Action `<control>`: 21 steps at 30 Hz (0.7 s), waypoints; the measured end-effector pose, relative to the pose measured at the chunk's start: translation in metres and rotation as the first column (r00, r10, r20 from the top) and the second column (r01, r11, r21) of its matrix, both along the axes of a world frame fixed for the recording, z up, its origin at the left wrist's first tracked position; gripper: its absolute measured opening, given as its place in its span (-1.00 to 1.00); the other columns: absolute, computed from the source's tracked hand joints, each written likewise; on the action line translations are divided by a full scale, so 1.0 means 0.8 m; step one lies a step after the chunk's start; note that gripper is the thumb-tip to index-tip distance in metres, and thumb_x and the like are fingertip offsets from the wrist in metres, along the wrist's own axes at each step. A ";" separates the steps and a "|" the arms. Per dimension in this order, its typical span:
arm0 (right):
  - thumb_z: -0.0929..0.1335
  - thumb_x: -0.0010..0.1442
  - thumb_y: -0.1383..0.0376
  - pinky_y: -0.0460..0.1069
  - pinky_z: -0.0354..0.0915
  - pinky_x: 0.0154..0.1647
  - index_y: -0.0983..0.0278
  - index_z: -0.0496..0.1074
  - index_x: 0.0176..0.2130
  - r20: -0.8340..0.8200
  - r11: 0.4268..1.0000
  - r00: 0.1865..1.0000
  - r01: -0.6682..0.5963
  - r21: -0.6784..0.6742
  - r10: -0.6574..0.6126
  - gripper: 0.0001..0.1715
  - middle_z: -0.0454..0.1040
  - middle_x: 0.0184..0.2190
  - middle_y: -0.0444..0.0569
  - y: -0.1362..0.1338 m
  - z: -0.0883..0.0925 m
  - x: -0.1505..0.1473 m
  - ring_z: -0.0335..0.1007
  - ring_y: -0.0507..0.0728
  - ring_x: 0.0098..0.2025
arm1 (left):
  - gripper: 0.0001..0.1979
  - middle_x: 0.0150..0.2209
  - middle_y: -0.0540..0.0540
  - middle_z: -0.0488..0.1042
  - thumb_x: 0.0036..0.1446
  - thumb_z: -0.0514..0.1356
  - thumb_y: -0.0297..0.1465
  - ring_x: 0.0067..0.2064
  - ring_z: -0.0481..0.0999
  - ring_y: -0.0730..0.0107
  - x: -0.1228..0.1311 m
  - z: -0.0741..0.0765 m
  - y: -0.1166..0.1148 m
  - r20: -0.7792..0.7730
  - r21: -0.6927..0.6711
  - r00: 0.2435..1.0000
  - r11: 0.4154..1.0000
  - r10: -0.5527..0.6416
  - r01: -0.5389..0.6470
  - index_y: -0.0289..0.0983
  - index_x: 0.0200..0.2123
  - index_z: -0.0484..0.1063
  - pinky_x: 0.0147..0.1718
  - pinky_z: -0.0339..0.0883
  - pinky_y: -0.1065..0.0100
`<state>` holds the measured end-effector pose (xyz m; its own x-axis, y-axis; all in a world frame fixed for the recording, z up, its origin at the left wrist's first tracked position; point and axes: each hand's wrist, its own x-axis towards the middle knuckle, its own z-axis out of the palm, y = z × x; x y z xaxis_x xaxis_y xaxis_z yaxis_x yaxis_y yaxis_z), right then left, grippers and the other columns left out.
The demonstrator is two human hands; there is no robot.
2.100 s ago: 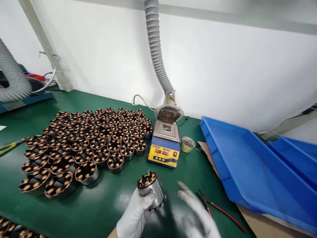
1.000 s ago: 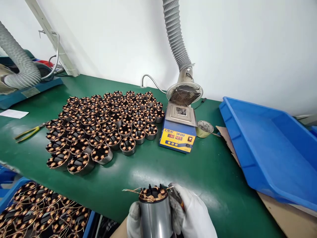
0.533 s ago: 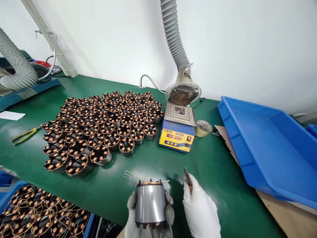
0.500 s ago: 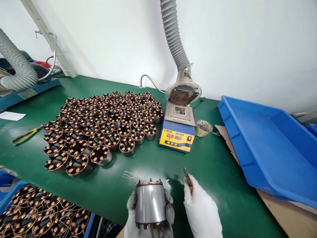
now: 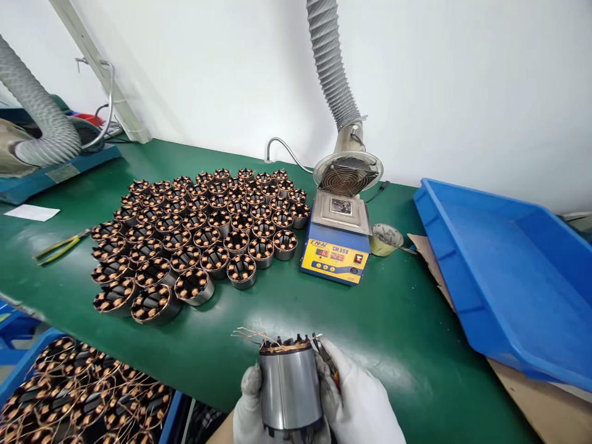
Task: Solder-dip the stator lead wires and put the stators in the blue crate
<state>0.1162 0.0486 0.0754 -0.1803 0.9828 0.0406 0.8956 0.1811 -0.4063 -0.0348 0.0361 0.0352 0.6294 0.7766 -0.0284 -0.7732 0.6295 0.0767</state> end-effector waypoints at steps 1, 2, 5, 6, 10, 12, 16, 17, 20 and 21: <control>0.20 0.08 0.40 -0.07 0.39 -0.41 0.23 0.39 -0.05 0.043 1.000 0.999 0.017 -0.001 -0.017 -0.56 0.57 -0.27 -0.07 -0.002 -0.001 0.000 0.53 0.15 -0.34 | -0.31 -0.08 -0.16 0.51 -0.10 0.23 0.04 -0.10 0.52 0.24 0.000 0.000 0.001 -0.021 0.028 1.000 1.000 -0.002 0.003 -0.26 0.02 0.38 -0.26 0.40 0.47; 0.20 0.05 0.41 -0.06 0.38 -0.42 0.24 0.39 -0.05 0.099 1.000 0.995 0.028 0.004 -0.029 -0.54 0.57 -0.28 -0.06 -0.004 -0.003 0.000 0.52 0.16 -0.36 | -0.31 -0.09 -0.18 0.51 -0.10 0.22 0.05 -0.14 0.53 0.23 -0.001 0.000 0.001 -0.036 0.058 0.999 0.998 -0.004 0.006 -0.26 0.02 0.38 -0.35 0.40 0.47; 0.23 -0.05 0.41 -0.05 0.34 -0.52 0.31 0.39 -0.02 0.285 0.999 0.959 -0.009 0.048 -0.005 -0.45 0.57 -0.31 0.01 -0.010 -0.006 -0.001 0.50 0.18 -0.43 | -0.24 -0.13 -0.24 0.51 -0.17 0.26 0.07 -0.25 0.55 0.21 -0.002 -0.004 0.003 -0.075 0.107 0.997 0.994 -0.021 0.029 -0.31 0.02 0.37 -0.45 0.39 0.43; 0.24 -0.07 0.41 -0.04 0.34 -0.53 0.33 0.39 -0.01 0.341 0.997 0.940 -0.025 0.069 0.000 -0.42 0.57 -0.32 0.04 -0.012 -0.005 -0.001 0.49 0.19 -0.45 | -0.23 -0.15 -0.25 0.52 -0.20 0.27 0.06 -0.27 0.55 0.20 -0.002 -0.006 0.003 -0.092 0.115 0.995 0.993 -0.022 0.033 -0.34 0.00 0.37 -0.44 0.39 0.41; 0.27 -0.16 0.46 -0.02 0.31 -0.52 0.35 0.41 -0.01 0.465 0.993 0.885 -0.035 0.110 -0.020 -0.35 0.54 -0.44 0.05 -0.010 0.002 0.000 0.46 0.21 -0.51 | -0.25 -0.25 -0.26 0.54 -0.21 0.28 0.06 -0.40 0.55 0.23 -0.007 -0.011 0.005 -0.146 0.154 0.989 0.988 -0.011 0.033 -0.37 -0.06 0.41 -0.49 0.36 0.39; 0.26 -0.13 0.46 -0.03 0.26 -0.61 0.31 0.42 -0.03 0.434 0.997 0.901 -0.026 0.075 -0.010 -0.40 0.52 -0.52 0.01 -0.005 0.005 0.008 0.44 0.19 -0.58 | -0.25 -0.26 -0.25 0.55 -0.23 0.28 0.07 -0.43 0.55 0.24 -0.012 -0.008 0.006 -0.216 0.151 0.976 0.987 -0.022 0.056 -0.35 -0.07 0.41 -0.51 0.35 0.39; 0.19 0.15 0.33 -0.05 0.19 -0.73 0.27 0.43 -0.07 0.331 0.985 0.928 0.174 0.017 -0.169 -0.61 0.47 -0.67 -0.06 0.003 0.007 0.030 0.39 0.17 -0.70 | -0.19 -0.29 -0.26 0.55 -0.41 0.34 0.09 -0.43 0.55 0.22 -0.024 -0.001 0.011 -0.369 0.151 0.926 0.978 -0.080 0.145 -0.31 -0.11 0.42 -0.47 0.37 0.36; 0.17 0.17 0.32 -0.06 0.20 -0.73 0.25 0.43 -0.09 0.306 0.982 0.934 0.190 0.010 -0.184 -0.63 0.48 -0.66 -0.06 0.004 0.008 0.033 0.40 0.16 -0.70 | -0.17 -0.30 -0.27 0.55 -0.47 0.36 0.08 -0.43 0.55 0.20 -0.027 -0.002 0.012 -0.388 0.149 0.918 0.976 -0.088 0.157 -0.32 -0.13 0.43 -0.47 0.37 0.34; 0.18 0.14 0.37 -0.09 0.27 -0.62 0.17 0.42 -0.10 0.188 0.998 0.981 0.055 -0.041 -0.046 -0.62 0.54 -0.53 -0.08 0.001 0.014 0.030 0.47 0.13 -0.58 | -0.20 -0.34 -0.26 0.56 -0.62 0.44 -0.03 -0.38 0.56 0.09 -0.036 -0.016 0.016 -0.431 0.121 0.899 0.982 -0.078 0.143 -0.33 -0.21 0.49 -0.45 0.41 0.26; 0.18 0.12 0.39 -0.10 0.28 -0.59 0.15 0.41 -0.09 0.142 0.998 0.990 -0.012 -0.067 0.021 -0.60 0.56 -0.47 -0.09 -0.001 0.016 0.026 0.49 0.12 -0.54 | -0.26 -0.36 -0.23 0.57 -0.66 0.46 -0.09 -0.34 0.55 0.04 -0.039 -0.023 0.016 -0.452 0.106 0.890 0.988 -0.054 0.114 -0.30 -0.28 0.51 -0.41 0.42 0.23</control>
<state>0.1372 0.0481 0.0886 -0.1958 0.9793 -0.0510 0.9423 0.1735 -0.2861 -0.0657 0.0492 0.0165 0.6364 0.7371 -0.2274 -0.5828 0.6525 0.4843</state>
